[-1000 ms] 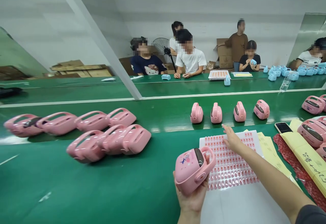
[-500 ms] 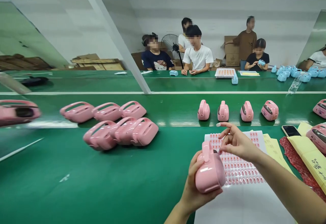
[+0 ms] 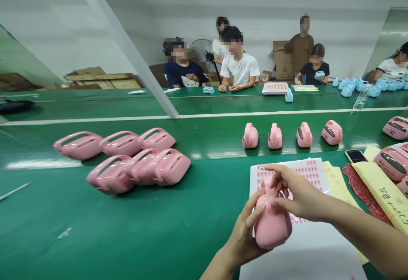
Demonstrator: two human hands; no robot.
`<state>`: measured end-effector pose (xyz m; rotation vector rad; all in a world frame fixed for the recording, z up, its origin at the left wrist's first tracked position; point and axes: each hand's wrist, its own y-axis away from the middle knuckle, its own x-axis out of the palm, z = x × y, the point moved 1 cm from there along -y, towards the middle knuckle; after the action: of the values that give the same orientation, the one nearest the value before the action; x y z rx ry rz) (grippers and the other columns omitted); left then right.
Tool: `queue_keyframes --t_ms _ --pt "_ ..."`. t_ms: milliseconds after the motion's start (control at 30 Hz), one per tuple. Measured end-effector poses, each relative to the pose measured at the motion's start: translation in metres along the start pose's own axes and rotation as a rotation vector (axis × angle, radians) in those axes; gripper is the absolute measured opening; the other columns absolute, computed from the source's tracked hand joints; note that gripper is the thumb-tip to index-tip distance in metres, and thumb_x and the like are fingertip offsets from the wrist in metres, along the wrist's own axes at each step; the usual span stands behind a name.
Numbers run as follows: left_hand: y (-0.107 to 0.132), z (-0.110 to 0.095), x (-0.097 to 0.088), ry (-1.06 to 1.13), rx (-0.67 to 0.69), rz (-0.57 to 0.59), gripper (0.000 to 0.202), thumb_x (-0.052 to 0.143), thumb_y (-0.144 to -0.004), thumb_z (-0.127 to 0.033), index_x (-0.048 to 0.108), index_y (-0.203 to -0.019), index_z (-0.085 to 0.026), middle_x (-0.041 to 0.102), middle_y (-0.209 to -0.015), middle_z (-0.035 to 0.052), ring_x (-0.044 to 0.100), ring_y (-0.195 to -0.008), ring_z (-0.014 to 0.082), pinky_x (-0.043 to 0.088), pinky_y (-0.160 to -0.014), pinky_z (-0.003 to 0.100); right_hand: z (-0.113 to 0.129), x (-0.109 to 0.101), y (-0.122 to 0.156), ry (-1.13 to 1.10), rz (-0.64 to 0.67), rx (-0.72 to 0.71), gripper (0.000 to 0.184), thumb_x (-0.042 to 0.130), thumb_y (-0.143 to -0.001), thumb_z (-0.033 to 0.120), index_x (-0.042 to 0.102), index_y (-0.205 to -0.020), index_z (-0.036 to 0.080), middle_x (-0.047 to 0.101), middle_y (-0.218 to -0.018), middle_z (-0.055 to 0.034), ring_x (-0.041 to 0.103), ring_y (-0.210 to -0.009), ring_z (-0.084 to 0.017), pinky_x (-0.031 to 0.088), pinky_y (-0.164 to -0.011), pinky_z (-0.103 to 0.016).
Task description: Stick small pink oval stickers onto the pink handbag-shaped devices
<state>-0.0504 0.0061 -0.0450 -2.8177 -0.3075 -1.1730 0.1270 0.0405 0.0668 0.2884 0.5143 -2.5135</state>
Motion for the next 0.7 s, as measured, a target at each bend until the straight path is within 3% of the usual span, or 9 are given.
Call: queue_keyframes --t_ms 133,300,400,533,633,700 --pt "0.002 -0.002 0.003 -0.053 0.024 0.022 0.046 0.075 -0.050 -0.020 0.060 -0.093 -0.023 0.062 -0.096 0.0183 0.053 -0.112 0.0380 0.041 -0.090 0.052 0.004 0.001 0.009 0.156 -0.009 -0.145 0.062 0.052 -0.073 0.004 0.044 -0.129 0.031 0.059 -0.096 -0.0021 0.059 -0.077 -0.015 0.054 -0.073 -0.033" --pt "0.005 -0.006 0.010 -0.233 0.090 0.128 0.040 0.075 -0.040 -0.003 0.064 -0.072 -0.024 0.066 -0.096 0.0144 0.056 -0.108 0.0360 0.036 -0.095 0.053 0.005 0.011 0.028 0.469 -0.015 -0.396 0.059 0.044 -0.084 0.008 0.031 -0.138 0.027 0.062 -0.112 -0.0098 0.061 -0.098 -0.023 0.053 -0.080 -0.040" --pt "0.006 -0.004 0.004 -0.318 0.144 0.177 0.043 0.074 -0.036 0.003 0.064 -0.069 -0.023 0.068 -0.097 0.0149 0.057 -0.108 0.0350 0.032 -0.099 0.052 0.005 0.015 0.037 0.543 -0.065 -0.483 0.058 0.045 -0.084 0.006 0.034 -0.137 0.028 0.057 -0.125 -0.0112 0.057 -0.110 -0.026 0.050 -0.087 -0.043" --pt "0.003 0.005 -0.016 -0.211 0.157 0.169 0.035 0.072 -0.043 0.000 0.063 -0.069 -0.023 0.066 -0.102 0.0157 0.053 -0.113 0.0347 0.032 -0.099 0.052 -0.002 0.009 0.035 0.375 -0.172 -0.319 0.060 0.052 -0.082 0.011 0.034 -0.137 0.029 0.047 -0.137 -0.0082 0.043 -0.126 -0.026 0.036 -0.102 -0.050" --pt "0.003 0.010 -0.026 -0.128 0.101 0.109 0.026 0.072 -0.053 -0.007 0.064 -0.073 -0.021 0.066 -0.100 0.0202 0.053 -0.113 0.0368 0.034 -0.097 0.055 -0.014 0.006 0.029 0.187 -0.053 -0.115 0.078 0.066 -0.074 0.027 0.025 -0.141 0.026 0.038 -0.142 -0.0108 0.037 -0.130 -0.028 0.036 -0.102 -0.050" --pt "0.003 0.009 -0.024 -0.173 0.125 0.138 0.024 0.073 -0.055 -0.010 0.064 -0.075 -0.020 0.067 -0.098 0.0210 0.055 -0.110 0.0376 0.036 -0.095 0.057 -0.022 0.009 0.029 0.087 0.010 -0.026 0.083 0.068 -0.072 0.033 0.024 -0.141 0.023 0.034 -0.144 -0.0130 0.035 -0.131 -0.029 0.035 -0.103 -0.049"
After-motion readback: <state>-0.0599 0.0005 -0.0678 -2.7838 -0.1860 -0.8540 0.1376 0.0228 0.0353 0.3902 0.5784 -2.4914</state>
